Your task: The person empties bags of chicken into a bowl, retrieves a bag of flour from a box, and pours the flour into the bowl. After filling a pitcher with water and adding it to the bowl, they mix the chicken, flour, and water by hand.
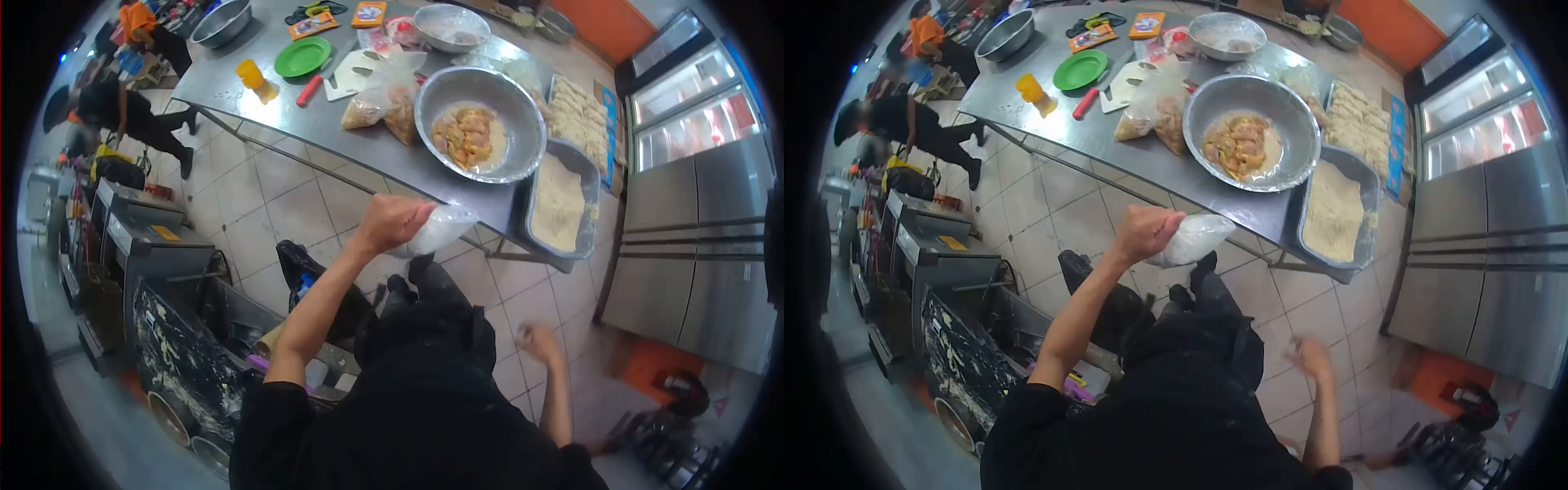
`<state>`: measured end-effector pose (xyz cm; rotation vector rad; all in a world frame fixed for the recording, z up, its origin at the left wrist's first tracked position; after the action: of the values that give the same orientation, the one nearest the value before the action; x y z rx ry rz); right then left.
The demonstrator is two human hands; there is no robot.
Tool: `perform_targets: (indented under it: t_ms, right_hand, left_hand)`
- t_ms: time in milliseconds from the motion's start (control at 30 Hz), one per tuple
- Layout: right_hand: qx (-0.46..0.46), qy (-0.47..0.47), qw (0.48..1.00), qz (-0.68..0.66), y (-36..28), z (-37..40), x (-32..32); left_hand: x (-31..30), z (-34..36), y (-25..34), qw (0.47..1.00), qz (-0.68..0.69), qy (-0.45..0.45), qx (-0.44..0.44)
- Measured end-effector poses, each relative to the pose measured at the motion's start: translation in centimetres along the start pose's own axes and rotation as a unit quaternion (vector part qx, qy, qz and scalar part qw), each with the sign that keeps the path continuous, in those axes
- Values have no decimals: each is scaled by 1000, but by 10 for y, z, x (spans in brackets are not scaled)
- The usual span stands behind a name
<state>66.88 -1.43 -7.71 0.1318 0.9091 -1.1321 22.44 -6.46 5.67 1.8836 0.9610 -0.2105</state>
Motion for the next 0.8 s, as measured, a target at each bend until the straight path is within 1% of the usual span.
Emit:
perform_targets:
  t_ms: [33, 100, 167, 233, 267, 333, 367, 433, 467, 500, 533, 567, 633, 667, 733, 800]
  right_hand:
    - [-72, 182, 980, -27, -30, -8, -43]
    - [-112, 237, 949, -175, -84, -44, -108]
    - [-231, 291, 898, -235, -154, -68, -157]
    - [-307, 337, 864, -214, -219, -87, -190]
    - [-320, 338, 858, -216, -245, -105, -197]
    - [-463, 350, 790, -196, -297, -130, -215]
    - [-474, 346, 785, -198, -306, -149, -219]
    - [-560, 275, 764, -163, -331, -187, -218]
    - [-551, 287, 763, -177, -343, -199, -219]
    - [-554, 284, 762, -176, -358, -207, -222]
    - [-557, 268, 767, -171, -373, -215, -225]
    - [-558, 253, 773, -166, -389, -223, -226]
    - [-554, 254, 771, -183, -423, -248, -221]
    - [-556, 252, 768, -191, -441, -262, -220]
    - [-556, 241, 770, -199, -474, -291, -217]
    - [-559, 238, 770, -194, -501, -329, -212]
  left_hand:
    - [2, -3, -4, 1000, 3, -6, 1]
    - [1, -12, -16, 1000, 12, -6, -13]
    - [-3, -21, -23, 1000, 5, -2, -17]
    - [-11, -28, -32, 1000, -12, 8, -17]
    - [-13, -30, -39, 1000, -14, -12, -23]
    - [-22, -36, -53, 999, -22, -33, -26]
    - [-30, -39, -62, 999, -34, -28, -28]
    - [-48, -46, -80, 998, -45, 28, -20]
    - [-58, -50, -90, 998, -51, 34, -20]
    - [-71, -50, -100, 995, -69, 66, -18]
    - [-84, -49, -110, 992, -86, 96, -17]
    - [-95, -49, -125, 992, -84, 98, -18]
    - [-120, -46, -161, 974, -154, 159, -34]
    - [-129, -44, -181, 975, -150, 161, -34]
    - [-151, -41, -224, 955, -209, 192, -87]
    - [-168, -44, -261, 952, -217, 201, -80]
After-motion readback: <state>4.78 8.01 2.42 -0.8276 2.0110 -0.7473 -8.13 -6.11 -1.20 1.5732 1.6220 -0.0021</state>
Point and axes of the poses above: each hand's wrist, its own z-axis away from the middle knuckle, its own x-axis out of the palm, y = z × x, the point moved 5 cm from there along -z, towards the middle knuckle, and after that the axes turned 6 degrees about -x, right-handed, at the moved point
